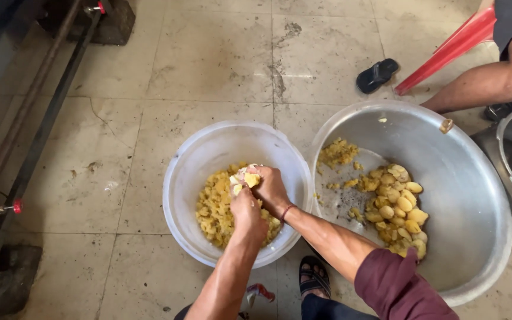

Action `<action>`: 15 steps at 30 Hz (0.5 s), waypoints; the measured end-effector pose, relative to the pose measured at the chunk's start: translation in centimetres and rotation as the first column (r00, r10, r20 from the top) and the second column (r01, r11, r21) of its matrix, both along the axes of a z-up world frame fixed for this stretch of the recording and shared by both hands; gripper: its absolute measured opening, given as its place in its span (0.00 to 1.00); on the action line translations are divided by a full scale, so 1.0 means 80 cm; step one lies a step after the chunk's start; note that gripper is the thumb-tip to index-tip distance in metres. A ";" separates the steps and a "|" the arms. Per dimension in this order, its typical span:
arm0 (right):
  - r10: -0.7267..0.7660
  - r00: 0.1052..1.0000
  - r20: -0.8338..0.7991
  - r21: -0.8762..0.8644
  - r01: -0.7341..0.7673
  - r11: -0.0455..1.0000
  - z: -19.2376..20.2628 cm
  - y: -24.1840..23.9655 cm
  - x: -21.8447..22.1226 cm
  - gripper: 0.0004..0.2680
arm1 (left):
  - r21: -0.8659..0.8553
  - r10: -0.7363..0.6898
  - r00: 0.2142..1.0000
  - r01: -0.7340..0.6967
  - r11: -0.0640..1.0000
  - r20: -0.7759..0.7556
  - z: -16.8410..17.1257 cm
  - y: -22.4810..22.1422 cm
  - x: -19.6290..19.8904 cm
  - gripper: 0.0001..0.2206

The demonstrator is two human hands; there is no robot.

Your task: The person sits on the floor and breaks boiled potatoes into smaller pieces by hand, taking them from a large metal basin and placing the broken pieces into a white plastic bucket. They continue transferring and breaking potatoes throughout, gradually emptying the metal basin into the bucket.

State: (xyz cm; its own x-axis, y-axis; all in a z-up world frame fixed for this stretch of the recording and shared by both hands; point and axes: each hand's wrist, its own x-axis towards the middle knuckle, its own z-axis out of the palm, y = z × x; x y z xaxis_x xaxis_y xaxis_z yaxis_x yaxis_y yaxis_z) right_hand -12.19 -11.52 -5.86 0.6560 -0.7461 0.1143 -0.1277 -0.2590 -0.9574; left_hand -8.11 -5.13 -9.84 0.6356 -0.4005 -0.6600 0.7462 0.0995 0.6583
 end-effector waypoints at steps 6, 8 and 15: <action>0.057 0.984 -0.169 -0.172 -0.086 0.981 -0.034 -0.034 -0.012 0.01 | -0.087 -0.335 0.929 0.325 0.942 -0.155 0.005 0.029 0.033 0.14; 0.070 0.958 -0.280 -0.091 -0.099 0.991 -0.049 -0.056 -0.013 0.05 | -0.162 -0.354 0.914 0.326 0.931 -0.197 0.023 0.038 0.046 0.14; 0.554 0.752 -0.357 0.429 -0.394 0.813 0.021 -0.034 -0.008 0.25 | -0.103 -0.259 0.966 0.258 0.961 0.003 0.031 0.035 0.070 0.23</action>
State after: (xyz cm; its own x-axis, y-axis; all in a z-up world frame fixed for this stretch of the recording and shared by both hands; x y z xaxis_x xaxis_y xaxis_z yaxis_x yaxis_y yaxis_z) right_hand -12.82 -14.24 -4.17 0.8479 -0.2639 -0.4598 -0.4995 -0.1068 -0.8597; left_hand -2.52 -2.33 -7.33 0.4947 -0.6157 -0.6133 0.7623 -0.0314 0.6465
